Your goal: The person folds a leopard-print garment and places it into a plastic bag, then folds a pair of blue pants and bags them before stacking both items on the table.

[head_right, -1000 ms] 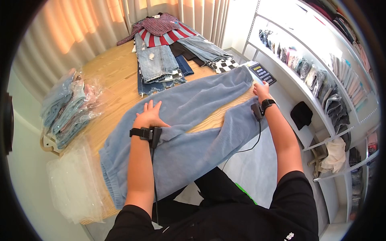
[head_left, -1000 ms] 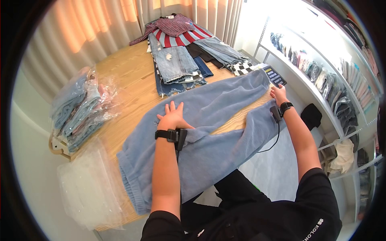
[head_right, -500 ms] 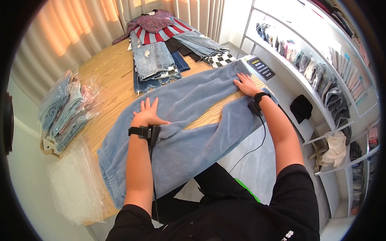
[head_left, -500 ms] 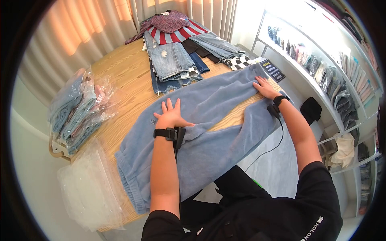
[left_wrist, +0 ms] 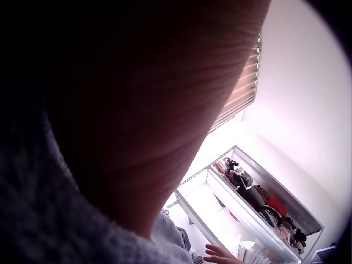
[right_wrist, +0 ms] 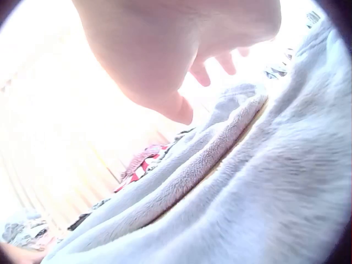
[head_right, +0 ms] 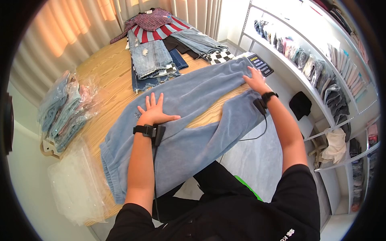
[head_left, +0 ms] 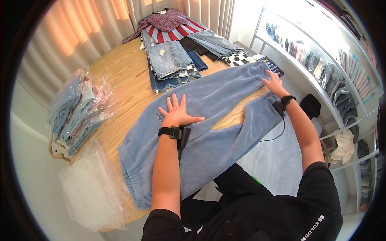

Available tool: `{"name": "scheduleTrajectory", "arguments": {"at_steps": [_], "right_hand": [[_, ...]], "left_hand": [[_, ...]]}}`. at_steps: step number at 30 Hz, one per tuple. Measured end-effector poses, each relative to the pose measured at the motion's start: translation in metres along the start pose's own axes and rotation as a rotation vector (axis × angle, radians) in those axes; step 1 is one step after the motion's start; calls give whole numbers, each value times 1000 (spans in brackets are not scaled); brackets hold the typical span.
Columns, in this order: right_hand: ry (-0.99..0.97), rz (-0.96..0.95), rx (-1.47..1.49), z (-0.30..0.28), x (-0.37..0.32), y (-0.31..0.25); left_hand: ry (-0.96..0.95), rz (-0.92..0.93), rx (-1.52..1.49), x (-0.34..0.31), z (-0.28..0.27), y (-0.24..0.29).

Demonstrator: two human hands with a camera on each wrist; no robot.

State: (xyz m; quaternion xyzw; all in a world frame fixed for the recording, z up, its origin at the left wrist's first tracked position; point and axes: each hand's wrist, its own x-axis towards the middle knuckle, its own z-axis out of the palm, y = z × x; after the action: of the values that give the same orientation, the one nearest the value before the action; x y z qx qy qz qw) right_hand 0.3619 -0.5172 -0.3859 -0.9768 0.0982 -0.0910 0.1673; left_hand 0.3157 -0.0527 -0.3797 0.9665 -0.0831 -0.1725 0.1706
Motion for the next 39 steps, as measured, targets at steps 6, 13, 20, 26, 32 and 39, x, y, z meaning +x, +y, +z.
{"name": "scheduleTrajectory", "arguments": {"at_steps": [6, 13, 20, 26, 32, 39], "right_hand": [[208, 344, -105, -26, -94, 53], [-52, 661, 1021, -14, -133, 87], [197, 557, 1298, 30, -123, 104], [440, 397, 1303, 46, -118, 97], [329, 409, 1466, 39, -113, 105], [41, 496, 1959, -29, -137, 77]], "left_hand": [[-27, -27, 22, 2, -2, 5], [15, -29, 55, 1, 1, 8], [141, -79, -11, -9, 3, 14], [870, -113, -228, -181, 16, 18], [894, -847, -1414, -346, 156, -13], [958, -671, -1638, -334, 149, -8]]}}
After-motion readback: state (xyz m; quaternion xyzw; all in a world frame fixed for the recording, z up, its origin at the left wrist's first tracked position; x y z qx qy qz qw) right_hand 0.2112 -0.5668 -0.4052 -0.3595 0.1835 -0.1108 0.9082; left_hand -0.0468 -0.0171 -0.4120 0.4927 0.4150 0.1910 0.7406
